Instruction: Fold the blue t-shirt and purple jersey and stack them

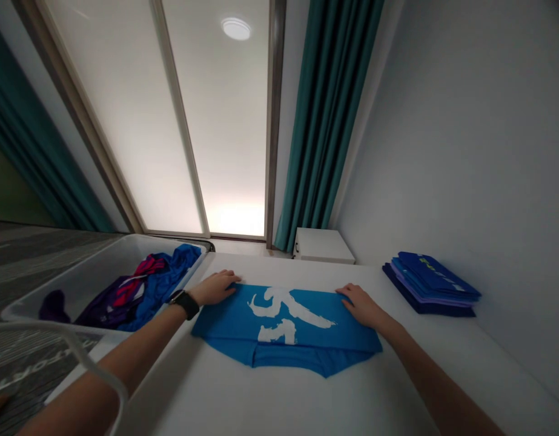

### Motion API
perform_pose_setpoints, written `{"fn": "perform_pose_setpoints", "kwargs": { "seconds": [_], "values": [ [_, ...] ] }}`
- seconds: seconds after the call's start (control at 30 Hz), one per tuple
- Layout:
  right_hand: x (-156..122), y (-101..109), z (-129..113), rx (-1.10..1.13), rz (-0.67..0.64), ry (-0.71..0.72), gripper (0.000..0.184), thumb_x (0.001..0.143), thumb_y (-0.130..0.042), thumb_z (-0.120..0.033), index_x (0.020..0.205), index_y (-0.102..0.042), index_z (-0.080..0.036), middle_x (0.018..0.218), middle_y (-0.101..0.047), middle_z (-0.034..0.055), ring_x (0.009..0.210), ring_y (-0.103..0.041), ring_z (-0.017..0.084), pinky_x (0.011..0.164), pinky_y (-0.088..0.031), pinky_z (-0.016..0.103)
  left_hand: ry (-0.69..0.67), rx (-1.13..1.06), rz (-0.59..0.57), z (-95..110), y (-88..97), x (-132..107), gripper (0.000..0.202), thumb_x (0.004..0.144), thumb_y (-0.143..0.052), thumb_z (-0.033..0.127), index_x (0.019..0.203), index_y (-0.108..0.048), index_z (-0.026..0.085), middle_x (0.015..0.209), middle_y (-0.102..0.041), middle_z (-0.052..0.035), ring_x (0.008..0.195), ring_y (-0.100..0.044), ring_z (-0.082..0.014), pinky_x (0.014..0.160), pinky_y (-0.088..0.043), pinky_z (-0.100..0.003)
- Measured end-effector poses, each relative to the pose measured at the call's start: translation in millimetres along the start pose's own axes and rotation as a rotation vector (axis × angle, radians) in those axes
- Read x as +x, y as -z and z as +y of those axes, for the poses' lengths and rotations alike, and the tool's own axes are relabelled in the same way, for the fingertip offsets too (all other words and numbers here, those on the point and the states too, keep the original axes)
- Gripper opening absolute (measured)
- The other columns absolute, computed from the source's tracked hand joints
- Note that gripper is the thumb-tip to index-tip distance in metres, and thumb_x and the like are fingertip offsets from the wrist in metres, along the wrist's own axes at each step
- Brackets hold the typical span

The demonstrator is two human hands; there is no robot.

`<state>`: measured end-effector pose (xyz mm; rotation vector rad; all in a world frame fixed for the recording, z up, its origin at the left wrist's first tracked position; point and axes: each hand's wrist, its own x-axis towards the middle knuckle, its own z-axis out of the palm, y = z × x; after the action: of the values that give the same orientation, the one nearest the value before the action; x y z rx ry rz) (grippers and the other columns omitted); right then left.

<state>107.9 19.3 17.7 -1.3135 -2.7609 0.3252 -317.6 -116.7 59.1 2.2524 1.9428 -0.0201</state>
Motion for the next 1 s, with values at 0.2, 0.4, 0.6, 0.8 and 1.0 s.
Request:
{"fn": "perform_pose_setpoints", "kwargs": {
  "seconds": [0.2,0.4,0.6,0.8,1.0],
  "values": [
    [17,36,-1,0.167,-0.281,-0.075,0.033,0.079,-0.054,-0.026,0.108,-0.064,-0.014,0.111,-0.063,0.0127,0.101,-0.058,0.025,0.086,-0.043,0.033,-0.001,-0.162,-0.227,-11,19.5,19,0.035,0.080,-0.053,0.029,0.109,-0.065,0.014,0.113,-0.061,-0.0123,0.100,-0.060,-0.0261,0.092,-0.043,-0.034],
    [22,48,3,0.290,-0.406,-0.075,0.023,0.072,-0.057,-0.026,0.092,-0.063,-0.016,0.093,-0.068,0.0055,0.083,-0.061,0.020,0.069,-0.045,0.026,0.019,-0.256,-0.363,-20,26.8,23,0.028,0.073,-0.058,0.034,0.095,-0.064,0.017,0.089,-0.068,-0.0032,0.079,-0.062,-0.0211,0.067,-0.046,-0.027],
    [23,42,6,0.360,-0.413,-0.072,0.025,0.073,-0.054,-0.024,0.094,-0.065,-0.016,0.098,-0.071,0.0055,0.087,-0.063,0.020,0.073,-0.047,0.026,0.036,-0.274,-0.357,-21,26.6,21,0.027,0.074,-0.057,0.035,0.092,-0.065,0.017,0.089,-0.070,-0.0039,0.080,-0.062,-0.0212,0.069,-0.047,-0.028],
    [24,37,10,0.335,-0.403,-0.077,0.023,0.073,-0.057,-0.028,0.089,-0.067,-0.016,0.089,-0.071,0.0046,0.079,-0.063,0.019,0.067,-0.047,0.026,0.043,-0.228,-0.347,-23,24.8,16,0.027,0.075,-0.058,0.035,0.094,-0.067,0.018,0.091,-0.071,-0.0042,0.081,-0.063,-0.0216,0.070,-0.047,-0.028],
    [30,43,10,0.282,-0.356,-0.055,0.015,0.072,-0.058,-0.027,0.080,-0.064,-0.016,0.081,-0.068,0.0038,0.074,-0.060,0.019,0.063,-0.044,0.026,0.034,-0.113,-0.240,-20,30.7,20,0.021,0.078,-0.057,0.031,0.090,-0.066,0.017,0.093,-0.070,-0.0062,0.086,-0.064,-0.0229,0.076,-0.047,-0.030]
  ]
}}
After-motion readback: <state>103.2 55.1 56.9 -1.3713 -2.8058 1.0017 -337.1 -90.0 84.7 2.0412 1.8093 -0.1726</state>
